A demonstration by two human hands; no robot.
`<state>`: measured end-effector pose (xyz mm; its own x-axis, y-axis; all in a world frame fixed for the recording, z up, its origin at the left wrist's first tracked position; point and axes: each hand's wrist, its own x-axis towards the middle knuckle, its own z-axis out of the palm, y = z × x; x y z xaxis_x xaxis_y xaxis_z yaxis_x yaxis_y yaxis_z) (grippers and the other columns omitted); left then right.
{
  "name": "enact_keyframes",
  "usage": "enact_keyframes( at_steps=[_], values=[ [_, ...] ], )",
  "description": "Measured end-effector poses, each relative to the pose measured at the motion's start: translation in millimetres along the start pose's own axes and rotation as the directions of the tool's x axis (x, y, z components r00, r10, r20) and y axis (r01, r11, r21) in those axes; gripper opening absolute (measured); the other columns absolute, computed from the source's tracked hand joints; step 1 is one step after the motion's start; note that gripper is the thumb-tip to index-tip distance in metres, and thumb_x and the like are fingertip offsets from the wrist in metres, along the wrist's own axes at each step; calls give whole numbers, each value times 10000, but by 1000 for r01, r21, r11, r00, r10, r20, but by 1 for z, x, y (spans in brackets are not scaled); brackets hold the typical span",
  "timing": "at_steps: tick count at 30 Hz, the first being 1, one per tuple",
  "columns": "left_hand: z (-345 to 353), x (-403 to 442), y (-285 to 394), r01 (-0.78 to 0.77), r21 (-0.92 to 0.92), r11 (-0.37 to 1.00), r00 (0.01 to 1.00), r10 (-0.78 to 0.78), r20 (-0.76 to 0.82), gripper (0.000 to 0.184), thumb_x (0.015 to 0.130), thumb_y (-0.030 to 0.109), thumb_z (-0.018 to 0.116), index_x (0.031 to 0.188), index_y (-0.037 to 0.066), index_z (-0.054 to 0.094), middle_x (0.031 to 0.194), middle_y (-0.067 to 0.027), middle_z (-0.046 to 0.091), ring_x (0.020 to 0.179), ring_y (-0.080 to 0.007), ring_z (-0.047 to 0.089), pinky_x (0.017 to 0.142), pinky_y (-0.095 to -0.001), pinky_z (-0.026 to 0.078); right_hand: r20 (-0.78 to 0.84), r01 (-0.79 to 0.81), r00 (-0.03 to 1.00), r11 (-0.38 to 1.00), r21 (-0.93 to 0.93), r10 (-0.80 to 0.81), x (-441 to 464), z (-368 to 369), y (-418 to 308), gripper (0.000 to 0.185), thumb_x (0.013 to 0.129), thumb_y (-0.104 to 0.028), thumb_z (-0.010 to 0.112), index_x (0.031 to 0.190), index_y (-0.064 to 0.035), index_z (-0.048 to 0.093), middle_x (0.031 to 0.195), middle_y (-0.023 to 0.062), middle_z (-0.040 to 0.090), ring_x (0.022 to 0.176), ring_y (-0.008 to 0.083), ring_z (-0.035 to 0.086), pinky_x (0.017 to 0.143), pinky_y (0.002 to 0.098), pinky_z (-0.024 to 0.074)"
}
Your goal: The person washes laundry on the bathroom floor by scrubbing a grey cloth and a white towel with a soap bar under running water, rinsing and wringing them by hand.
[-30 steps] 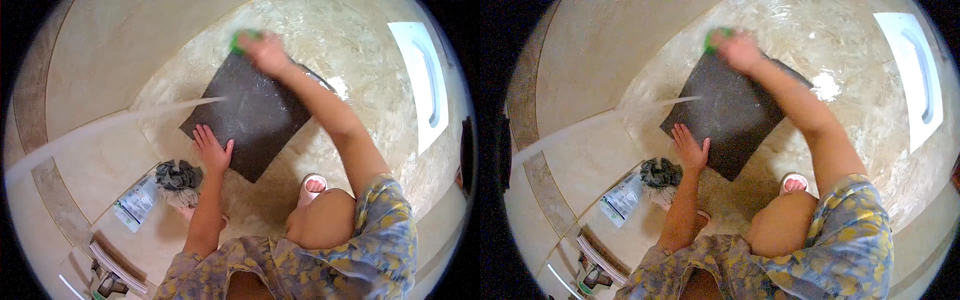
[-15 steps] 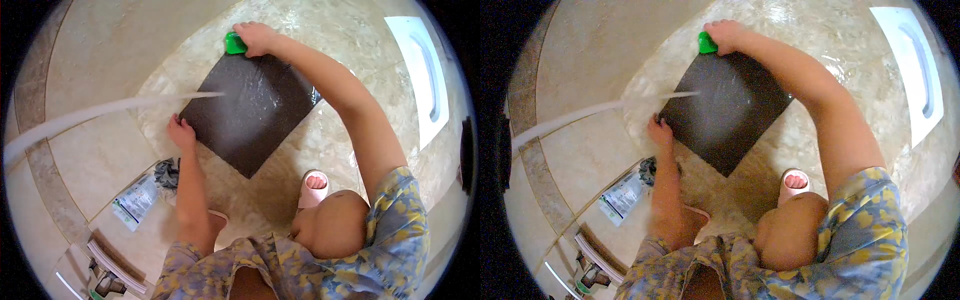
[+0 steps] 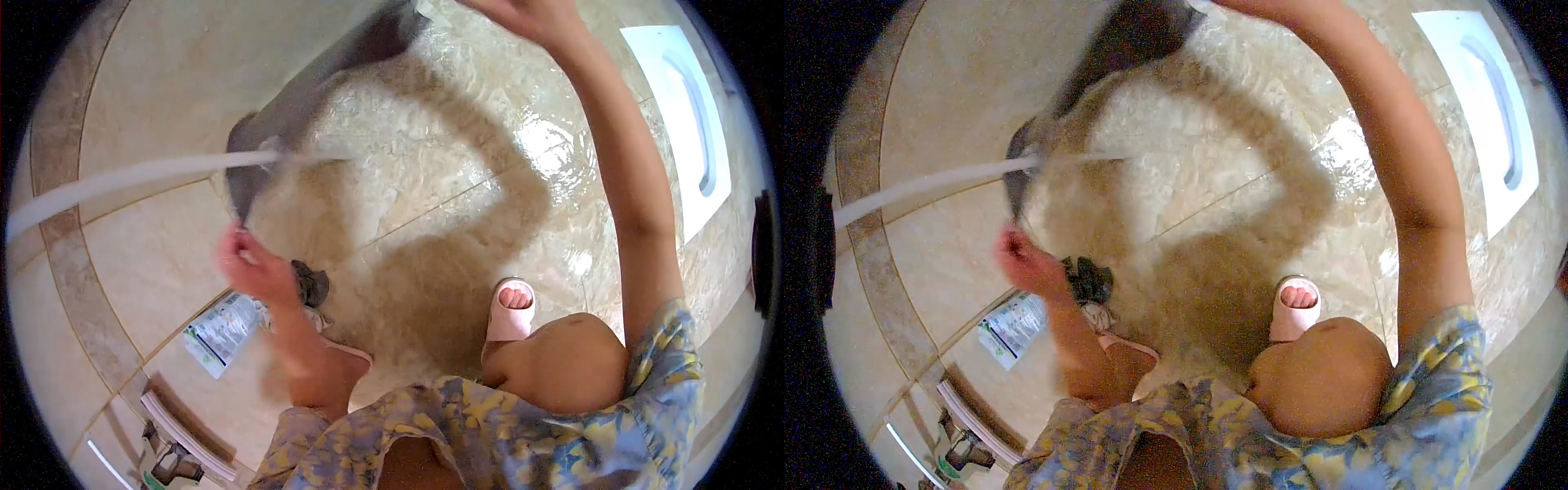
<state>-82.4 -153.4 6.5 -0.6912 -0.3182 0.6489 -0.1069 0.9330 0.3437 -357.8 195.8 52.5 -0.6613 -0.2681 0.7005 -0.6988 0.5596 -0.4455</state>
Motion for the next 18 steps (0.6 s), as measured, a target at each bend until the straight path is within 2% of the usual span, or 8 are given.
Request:
enact_keyframes(
  at_steps=[2,3,4,6,10,13,16,18],
  values=[
    [8,-55,23,110,17,994,942,-109,318,144,855,12,608,998,8,631,913,-133,620,799,-254,576,720,-347,481,77,61,996,988,-142,-50,-52,-16,15,553,737,-232,705,1190,-21,470,1123,270,513,1034,399,519,846,448,457],
    [18,-84,38,289,105,952,812,-301,500,175,841,8,615,1016,16,623,940,-145,608,838,-286,586,728,-380,487,245,-184,947,975,-124,210,-82,-16,21,637,707,-201,743,1230,-29,421,1050,212,593,1002,374,586,835,449,500],
    [38,-148,5,-32,28,999,843,12,537,236,833,54,639,1065,22,613,985,-147,593,894,-309,583,756,-401,486,182,-112,970,960,-256,162,-112,-11,29,674,717,-186,750,1277,-25,412,1122,211,567,1030,385,565,885,440,480],
    [45,-160,45,192,-216,957,676,30,736,401,813,281,696,1123,37,625,1124,-183,593,1000,-327,570,868,-416,456,151,-100,977,948,-303,152,-164,2,54,719,658,-153,775,1275,-7,437,1207,226,528,1060,404,543,904,457,462],
    [86,-139,57,41,-149,988,750,68,658,735,757,360,735,1336,15,442,1398,-216,394,1279,-383,376,1042,-541,289,212,-228,941,956,-182,265,-202,60,-1,632,644,-127,762,1231,-70,535,1281,195,517,1074,378,552,908,466,457],
    [116,-110,41,-119,58,991,748,51,662,993,689,486,747,1427,3,292,1501,-211,243,1394,-404,204,1071,-642,157,369,-38,929,992,119,-8,-218,122,-78,537,640,-107,679,1171,-86,598,1362,154,490,1196,351,500,951,509,417],
    [127,-121,12,-196,180,964,693,6,721,1147,653,618,707,1453,-28,200,1535,-239,137,1429,-404,106,1059,-693,84,589,330,684,902,277,-431,-234,133,-95,444,760,-202,638,1201,-205,589,1438,34,436,1244,307,464,912,500,428],
    [104,-126,0,-199,265,943,612,-91,786,1200,640,679,672,1453,-53,177,1534,-264,110,1431,-409,86,1049,-706,71,620,85,782,996,-5,-63,-218,117,-28,480,765,-210,661,1237,-204,574,1470,32,399,1243,285,470,977,511,395]
  ],
)
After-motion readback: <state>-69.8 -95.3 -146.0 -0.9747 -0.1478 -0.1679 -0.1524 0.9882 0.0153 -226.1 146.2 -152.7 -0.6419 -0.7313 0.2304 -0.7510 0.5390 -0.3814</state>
